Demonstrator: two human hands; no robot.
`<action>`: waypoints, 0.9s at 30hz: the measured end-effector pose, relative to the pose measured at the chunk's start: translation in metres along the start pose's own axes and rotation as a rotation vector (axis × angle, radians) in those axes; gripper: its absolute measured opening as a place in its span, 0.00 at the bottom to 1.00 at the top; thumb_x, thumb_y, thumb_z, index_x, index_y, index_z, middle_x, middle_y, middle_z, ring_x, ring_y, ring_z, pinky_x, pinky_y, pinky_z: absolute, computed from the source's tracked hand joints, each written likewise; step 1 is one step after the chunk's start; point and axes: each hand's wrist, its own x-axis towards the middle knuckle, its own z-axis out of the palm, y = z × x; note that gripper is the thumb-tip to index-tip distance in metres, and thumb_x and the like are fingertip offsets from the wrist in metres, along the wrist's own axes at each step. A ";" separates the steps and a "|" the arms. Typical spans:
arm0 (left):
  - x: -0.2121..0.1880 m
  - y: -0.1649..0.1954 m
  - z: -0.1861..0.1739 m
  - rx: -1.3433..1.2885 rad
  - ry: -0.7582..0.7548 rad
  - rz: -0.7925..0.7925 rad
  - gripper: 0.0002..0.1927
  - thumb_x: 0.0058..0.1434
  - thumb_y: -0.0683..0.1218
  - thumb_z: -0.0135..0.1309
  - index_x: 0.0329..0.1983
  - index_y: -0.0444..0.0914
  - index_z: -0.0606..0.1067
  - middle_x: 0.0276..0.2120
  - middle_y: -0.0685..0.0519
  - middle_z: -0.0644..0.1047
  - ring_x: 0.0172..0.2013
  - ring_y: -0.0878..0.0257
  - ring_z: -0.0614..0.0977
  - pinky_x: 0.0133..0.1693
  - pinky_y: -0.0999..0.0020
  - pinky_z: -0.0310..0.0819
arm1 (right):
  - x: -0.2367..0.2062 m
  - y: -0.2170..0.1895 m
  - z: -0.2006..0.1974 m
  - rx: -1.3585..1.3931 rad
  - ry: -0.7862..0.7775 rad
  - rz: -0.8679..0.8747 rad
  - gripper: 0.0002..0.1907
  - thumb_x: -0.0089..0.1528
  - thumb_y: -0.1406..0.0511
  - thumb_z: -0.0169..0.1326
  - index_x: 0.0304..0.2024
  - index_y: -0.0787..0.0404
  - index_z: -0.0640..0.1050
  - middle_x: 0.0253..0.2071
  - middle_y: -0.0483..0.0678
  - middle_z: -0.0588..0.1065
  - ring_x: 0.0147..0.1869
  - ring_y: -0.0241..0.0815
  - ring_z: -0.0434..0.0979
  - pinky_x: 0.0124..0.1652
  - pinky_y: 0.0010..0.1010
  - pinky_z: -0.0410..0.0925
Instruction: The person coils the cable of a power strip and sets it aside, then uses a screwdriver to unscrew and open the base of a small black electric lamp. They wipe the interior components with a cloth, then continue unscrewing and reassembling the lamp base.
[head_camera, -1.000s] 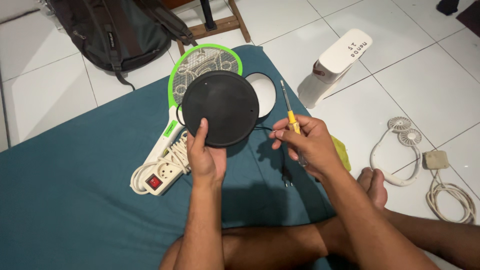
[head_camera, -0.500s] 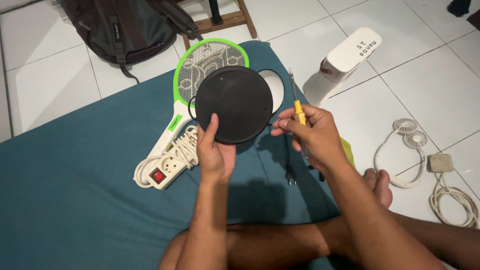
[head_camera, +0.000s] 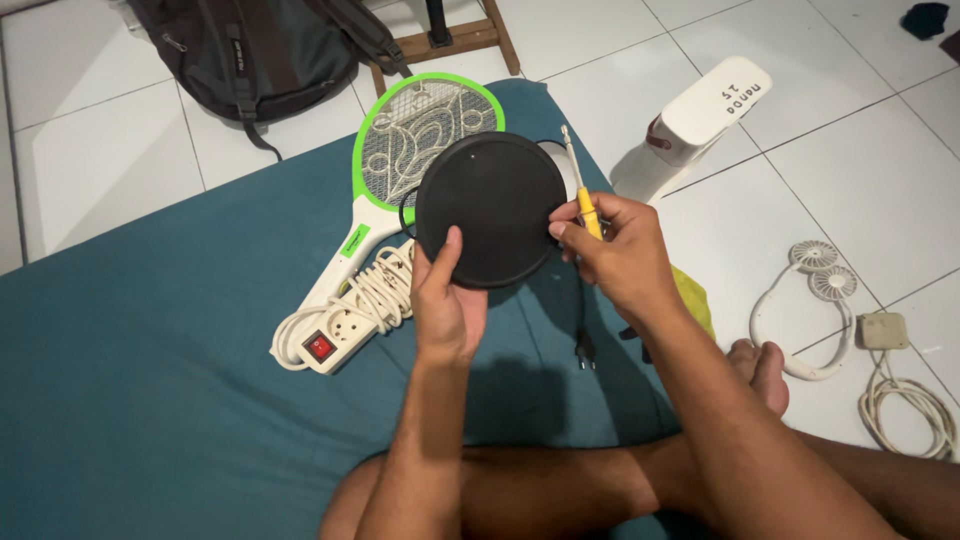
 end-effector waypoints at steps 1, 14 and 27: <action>0.000 0.000 0.000 -0.009 0.006 -0.002 0.23 0.71 0.41 0.48 0.69 0.34 0.65 0.63 0.45 0.72 0.63 0.54 0.73 0.65 0.53 0.66 | 0.000 0.001 0.000 0.000 0.001 -0.006 0.05 0.60 0.72 0.60 0.40 0.65 0.81 0.25 0.42 0.74 0.24 0.27 0.68 0.21 0.19 0.59; 0.000 0.000 0.001 -0.041 0.002 0.016 0.22 0.72 0.40 0.48 0.68 0.33 0.65 0.63 0.45 0.72 0.63 0.54 0.73 0.66 0.54 0.65 | -0.002 0.015 -0.001 0.066 -0.033 -0.060 0.03 0.65 0.71 0.58 0.41 0.64 0.79 0.23 0.37 0.69 0.21 0.25 0.60 0.21 0.20 0.54; 0.000 -0.002 0.000 -0.036 -0.007 0.019 0.22 0.72 0.40 0.47 0.69 0.33 0.65 0.63 0.45 0.72 0.63 0.54 0.73 0.65 0.54 0.66 | -0.001 0.008 0.004 0.087 0.034 -0.053 0.15 0.62 0.70 0.59 0.51 0.65 0.74 0.35 0.44 0.76 0.29 0.32 0.77 0.21 0.22 0.62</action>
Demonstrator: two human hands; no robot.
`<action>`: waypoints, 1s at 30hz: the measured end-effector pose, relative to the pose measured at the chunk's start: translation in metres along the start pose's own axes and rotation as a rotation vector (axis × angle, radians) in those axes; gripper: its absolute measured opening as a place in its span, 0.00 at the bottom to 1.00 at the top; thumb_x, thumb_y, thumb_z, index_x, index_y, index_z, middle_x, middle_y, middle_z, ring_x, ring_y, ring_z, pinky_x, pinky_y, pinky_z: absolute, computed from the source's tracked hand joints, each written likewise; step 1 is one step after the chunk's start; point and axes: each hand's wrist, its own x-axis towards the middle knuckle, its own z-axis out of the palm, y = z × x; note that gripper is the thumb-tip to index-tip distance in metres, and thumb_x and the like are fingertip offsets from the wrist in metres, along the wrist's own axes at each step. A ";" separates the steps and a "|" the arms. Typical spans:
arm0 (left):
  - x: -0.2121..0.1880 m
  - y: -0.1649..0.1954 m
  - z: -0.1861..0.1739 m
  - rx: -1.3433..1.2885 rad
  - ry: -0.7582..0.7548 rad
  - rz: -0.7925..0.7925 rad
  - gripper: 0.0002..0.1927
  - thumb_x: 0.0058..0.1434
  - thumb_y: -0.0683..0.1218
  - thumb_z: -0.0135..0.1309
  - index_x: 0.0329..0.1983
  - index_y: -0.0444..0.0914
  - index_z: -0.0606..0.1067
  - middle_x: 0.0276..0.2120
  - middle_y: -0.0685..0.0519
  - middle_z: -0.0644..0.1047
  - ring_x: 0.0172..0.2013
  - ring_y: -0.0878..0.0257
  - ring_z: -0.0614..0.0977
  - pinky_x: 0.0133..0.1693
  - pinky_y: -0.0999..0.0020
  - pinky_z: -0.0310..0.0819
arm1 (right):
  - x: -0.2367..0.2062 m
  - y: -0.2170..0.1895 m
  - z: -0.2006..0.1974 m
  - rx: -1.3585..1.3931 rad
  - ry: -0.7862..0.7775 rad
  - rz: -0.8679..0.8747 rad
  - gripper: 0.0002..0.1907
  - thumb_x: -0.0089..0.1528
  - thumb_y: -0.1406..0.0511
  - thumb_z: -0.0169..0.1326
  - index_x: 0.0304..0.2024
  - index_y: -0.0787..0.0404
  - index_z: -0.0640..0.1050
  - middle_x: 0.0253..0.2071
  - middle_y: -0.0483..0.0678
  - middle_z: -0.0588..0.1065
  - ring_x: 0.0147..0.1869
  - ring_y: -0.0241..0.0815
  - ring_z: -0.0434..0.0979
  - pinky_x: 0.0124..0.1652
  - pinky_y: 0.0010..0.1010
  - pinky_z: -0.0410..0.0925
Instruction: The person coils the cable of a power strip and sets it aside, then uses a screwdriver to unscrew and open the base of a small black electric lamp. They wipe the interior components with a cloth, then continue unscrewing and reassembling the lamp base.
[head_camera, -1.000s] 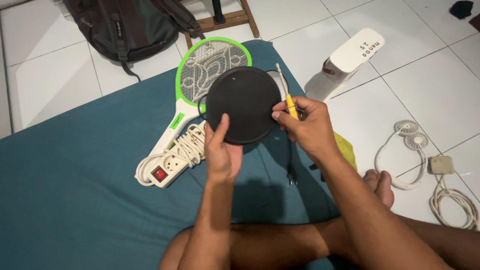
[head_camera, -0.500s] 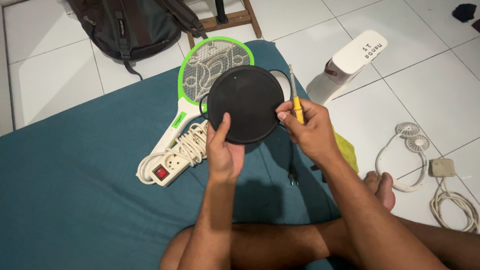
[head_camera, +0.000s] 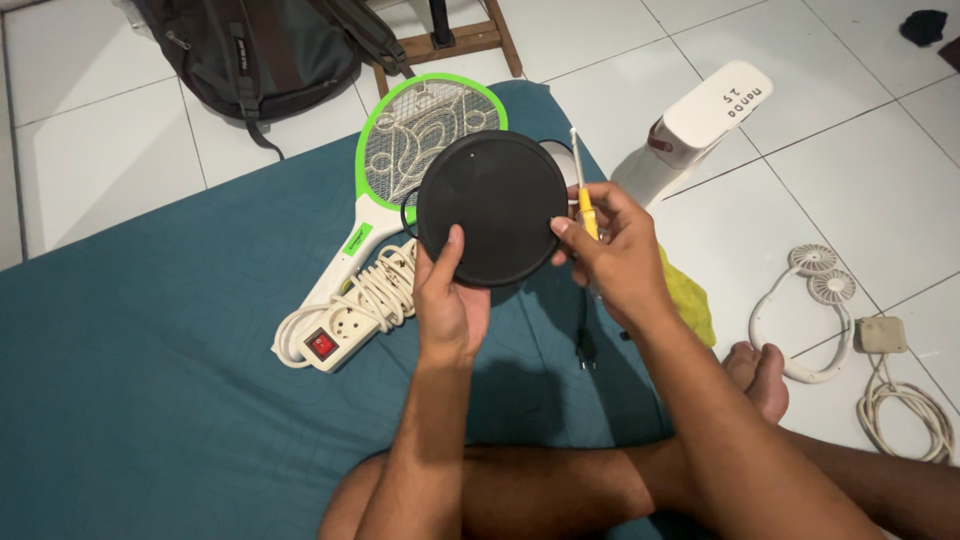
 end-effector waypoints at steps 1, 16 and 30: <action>0.000 0.000 0.000 0.008 -0.004 -0.001 0.22 0.72 0.40 0.47 0.69 0.33 0.65 0.63 0.45 0.72 0.63 0.54 0.73 0.65 0.55 0.66 | 0.001 -0.001 -0.002 0.029 -0.018 0.049 0.14 0.62 0.70 0.59 0.50 0.65 0.75 0.34 0.45 0.76 0.29 0.32 0.77 0.21 0.22 0.62; -0.002 -0.008 0.001 0.074 -0.020 0.029 0.23 0.72 0.39 0.48 0.70 0.34 0.64 0.62 0.46 0.72 0.62 0.55 0.74 0.65 0.55 0.66 | 0.000 -0.008 -0.004 -0.162 -0.001 0.044 0.11 0.63 0.69 0.60 0.47 0.67 0.77 0.31 0.46 0.76 0.28 0.32 0.76 0.22 0.21 0.63; -0.004 -0.014 0.007 0.056 0.009 0.082 0.24 0.72 0.40 0.48 0.71 0.35 0.63 0.64 0.46 0.70 0.63 0.55 0.73 0.65 0.55 0.68 | -0.068 -0.084 -0.057 -0.869 -0.021 -0.040 0.17 0.57 0.67 0.62 0.49 0.57 0.84 0.36 0.46 0.81 0.28 0.41 0.77 0.29 0.32 0.69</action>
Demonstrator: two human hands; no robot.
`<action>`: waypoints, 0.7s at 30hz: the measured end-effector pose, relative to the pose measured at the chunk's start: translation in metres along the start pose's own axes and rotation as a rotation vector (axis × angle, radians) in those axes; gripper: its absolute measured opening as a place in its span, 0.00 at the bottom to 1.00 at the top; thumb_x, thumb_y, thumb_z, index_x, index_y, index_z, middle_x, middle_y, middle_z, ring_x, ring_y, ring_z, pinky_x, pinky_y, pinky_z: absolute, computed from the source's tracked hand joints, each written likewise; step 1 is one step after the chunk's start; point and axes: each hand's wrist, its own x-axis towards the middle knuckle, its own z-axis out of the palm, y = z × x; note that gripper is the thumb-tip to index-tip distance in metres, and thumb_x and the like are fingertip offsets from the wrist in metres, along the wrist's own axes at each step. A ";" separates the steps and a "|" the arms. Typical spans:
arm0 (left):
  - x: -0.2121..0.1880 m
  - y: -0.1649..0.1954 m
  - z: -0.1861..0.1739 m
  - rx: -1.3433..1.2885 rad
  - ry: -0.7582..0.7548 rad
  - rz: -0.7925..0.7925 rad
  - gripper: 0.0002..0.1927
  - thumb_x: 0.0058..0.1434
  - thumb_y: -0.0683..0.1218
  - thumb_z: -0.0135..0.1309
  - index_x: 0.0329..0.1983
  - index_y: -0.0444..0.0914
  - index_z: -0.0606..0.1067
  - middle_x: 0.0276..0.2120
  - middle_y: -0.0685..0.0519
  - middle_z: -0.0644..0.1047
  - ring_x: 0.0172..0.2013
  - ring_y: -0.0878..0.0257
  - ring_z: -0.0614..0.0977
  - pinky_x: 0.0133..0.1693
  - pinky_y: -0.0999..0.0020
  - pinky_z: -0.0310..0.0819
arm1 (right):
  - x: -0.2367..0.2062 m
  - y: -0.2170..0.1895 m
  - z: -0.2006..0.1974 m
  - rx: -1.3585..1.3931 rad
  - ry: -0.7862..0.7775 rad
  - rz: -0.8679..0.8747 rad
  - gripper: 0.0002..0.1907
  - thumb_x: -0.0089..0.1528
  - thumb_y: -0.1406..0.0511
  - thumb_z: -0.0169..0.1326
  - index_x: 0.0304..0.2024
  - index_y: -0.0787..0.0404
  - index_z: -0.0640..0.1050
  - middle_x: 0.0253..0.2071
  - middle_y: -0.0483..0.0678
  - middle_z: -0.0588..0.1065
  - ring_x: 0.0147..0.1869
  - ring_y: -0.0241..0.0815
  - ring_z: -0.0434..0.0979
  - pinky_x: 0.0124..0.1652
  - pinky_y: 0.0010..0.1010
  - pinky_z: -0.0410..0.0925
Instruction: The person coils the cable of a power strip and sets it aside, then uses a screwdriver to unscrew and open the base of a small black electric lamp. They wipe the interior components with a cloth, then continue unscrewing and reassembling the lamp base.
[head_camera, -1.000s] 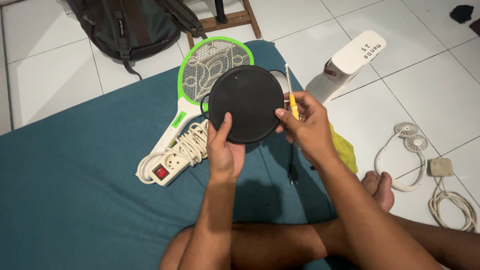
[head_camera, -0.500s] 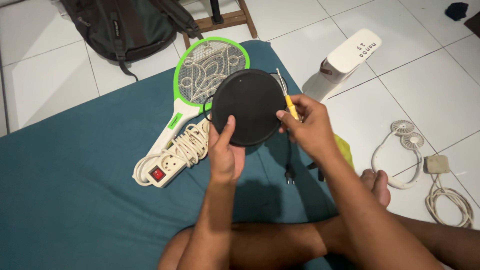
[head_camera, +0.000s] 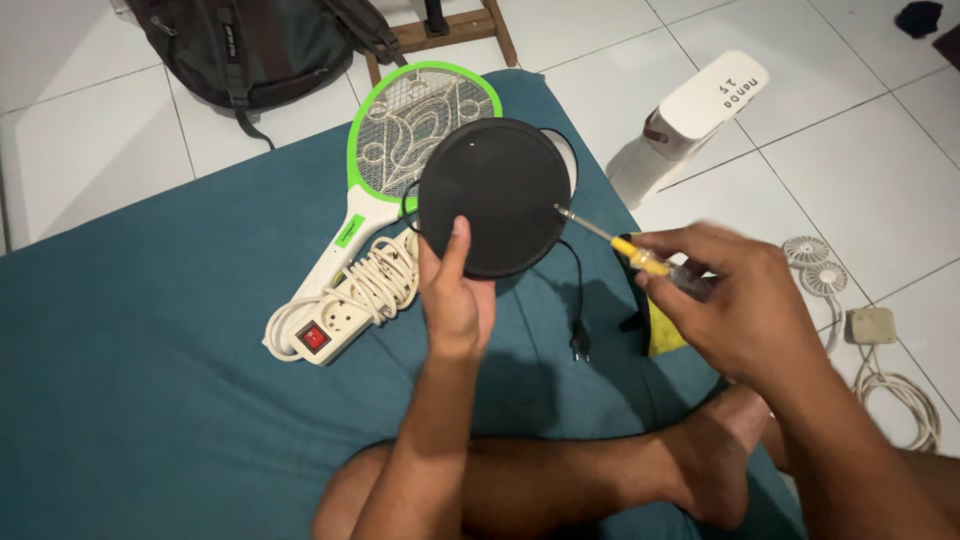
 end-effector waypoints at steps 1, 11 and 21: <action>-0.002 -0.002 0.001 0.006 -0.007 -0.003 0.24 0.73 0.40 0.48 0.71 0.35 0.63 0.64 0.46 0.70 0.63 0.55 0.73 0.65 0.56 0.67 | 0.000 -0.005 -0.002 -0.043 0.018 -0.041 0.17 0.57 0.67 0.63 0.49 0.57 0.84 0.36 0.47 0.80 0.29 0.41 0.78 0.30 0.32 0.69; -0.011 -0.010 0.012 0.031 -0.060 -0.002 0.26 0.72 0.40 0.49 0.73 0.37 0.59 0.64 0.47 0.69 0.64 0.56 0.72 0.65 0.57 0.66 | -0.002 -0.007 -0.008 -0.141 0.030 -0.053 0.17 0.56 0.66 0.62 0.48 0.57 0.84 0.35 0.50 0.79 0.30 0.45 0.80 0.33 0.34 0.72; -0.014 -0.017 0.009 0.043 -0.103 -0.001 0.23 0.75 0.39 0.49 0.71 0.35 0.61 0.63 0.45 0.70 0.62 0.56 0.73 0.66 0.57 0.66 | -0.003 -0.005 -0.006 -0.279 0.044 -0.110 0.19 0.53 0.68 0.63 0.48 0.54 0.85 0.38 0.47 0.78 0.30 0.45 0.80 0.33 0.36 0.72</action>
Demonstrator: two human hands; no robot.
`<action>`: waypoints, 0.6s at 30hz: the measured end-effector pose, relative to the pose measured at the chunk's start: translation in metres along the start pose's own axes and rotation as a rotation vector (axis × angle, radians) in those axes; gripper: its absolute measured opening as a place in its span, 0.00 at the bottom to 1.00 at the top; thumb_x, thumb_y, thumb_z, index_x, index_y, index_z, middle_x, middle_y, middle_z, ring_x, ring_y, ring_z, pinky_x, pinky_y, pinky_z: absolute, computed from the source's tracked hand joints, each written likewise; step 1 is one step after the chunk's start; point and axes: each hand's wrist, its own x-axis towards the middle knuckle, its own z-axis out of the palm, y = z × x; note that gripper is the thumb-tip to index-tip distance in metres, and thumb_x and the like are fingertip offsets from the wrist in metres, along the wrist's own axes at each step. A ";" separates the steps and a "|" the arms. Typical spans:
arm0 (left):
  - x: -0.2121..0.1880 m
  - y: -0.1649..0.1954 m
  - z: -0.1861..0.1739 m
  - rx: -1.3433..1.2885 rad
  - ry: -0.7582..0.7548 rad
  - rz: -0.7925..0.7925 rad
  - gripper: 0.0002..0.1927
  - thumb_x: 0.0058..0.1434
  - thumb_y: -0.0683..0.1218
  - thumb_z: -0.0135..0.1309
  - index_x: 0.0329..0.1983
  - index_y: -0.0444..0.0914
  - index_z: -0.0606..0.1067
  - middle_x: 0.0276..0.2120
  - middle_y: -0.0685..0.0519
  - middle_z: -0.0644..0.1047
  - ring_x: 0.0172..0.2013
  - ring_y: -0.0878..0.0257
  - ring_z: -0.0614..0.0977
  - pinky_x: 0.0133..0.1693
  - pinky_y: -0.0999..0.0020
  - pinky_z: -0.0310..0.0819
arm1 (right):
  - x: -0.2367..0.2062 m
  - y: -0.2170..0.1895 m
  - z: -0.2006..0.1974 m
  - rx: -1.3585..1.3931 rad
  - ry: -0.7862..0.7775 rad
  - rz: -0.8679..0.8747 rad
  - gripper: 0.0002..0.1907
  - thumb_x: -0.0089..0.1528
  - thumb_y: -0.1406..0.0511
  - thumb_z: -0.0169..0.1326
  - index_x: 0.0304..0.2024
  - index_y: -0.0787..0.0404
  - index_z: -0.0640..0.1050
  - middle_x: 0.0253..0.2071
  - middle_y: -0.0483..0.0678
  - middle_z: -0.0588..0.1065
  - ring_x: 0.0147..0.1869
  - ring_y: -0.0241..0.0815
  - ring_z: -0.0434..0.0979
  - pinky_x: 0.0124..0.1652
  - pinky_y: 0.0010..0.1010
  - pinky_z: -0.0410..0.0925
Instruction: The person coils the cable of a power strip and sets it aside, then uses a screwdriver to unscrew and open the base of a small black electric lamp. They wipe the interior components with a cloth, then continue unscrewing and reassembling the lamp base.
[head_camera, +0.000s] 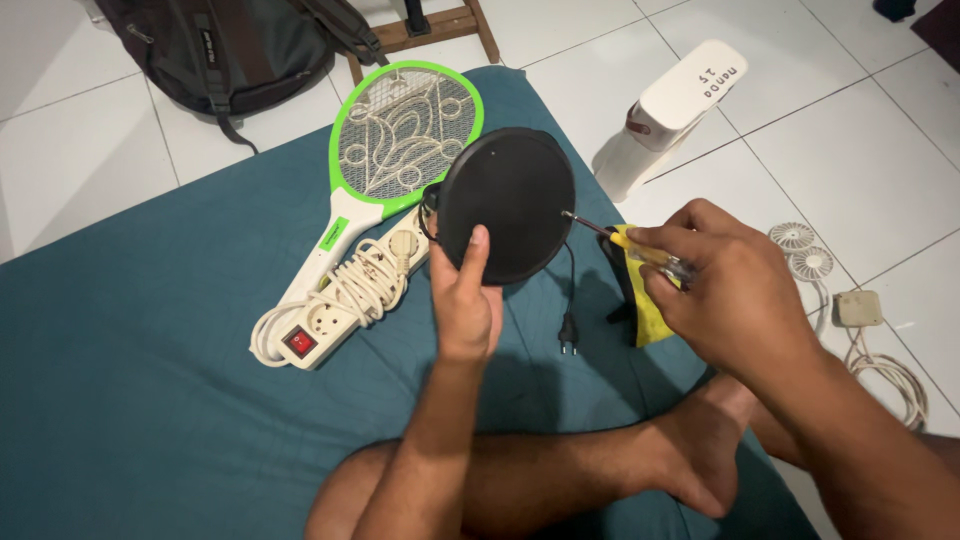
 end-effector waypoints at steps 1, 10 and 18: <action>-0.001 -0.002 0.001 -0.008 0.014 -0.012 0.23 0.74 0.39 0.49 0.70 0.35 0.61 0.63 0.46 0.70 0.62 0.57 0.73 0.66 0.57 0.66 | 0.000 -0.001 0.000 -0.041 0.006 -0.032 0.18 0.53 0.68 0.63 0.47 0.54 0.85 0.38 0.48 0.78 0.30 0.46 0.80 0.33 0.37 0.72; -0.007 -0.014 0.000 0.053 -0.010 -0.066 0.24 0.72 0.37 0.49 0.70 0.36 0.61 0.62 0.46 0.71 0.61 0.58 0.73 0.65 0.58 0.68 | 0.006 0.008 0.000 -0.268 -0.112 -0.009 0.11 0.63 0.63 0.58 0.47 0.56 0.84 0.33 0.49 0.80 0.31 0.52 0.81 0.36 0.41 0.73; -0.012 -0.023 0.003 0.084 -0.045 -0.075 0.23 0.72 0.37 0.49 0.69 0.35 0.62 0.62 0.46 0.71 0.60 0.58 0.74 0.64 0.59 0.68 | 0.009 0.033 0.004 -0.120 -0.047 -0.231 0.19 0.53 0.63 0.61 0.47 0.58 0.78 0.37 0.55 0.79 0.37 0.54 0.82 0.33 0.44 0.72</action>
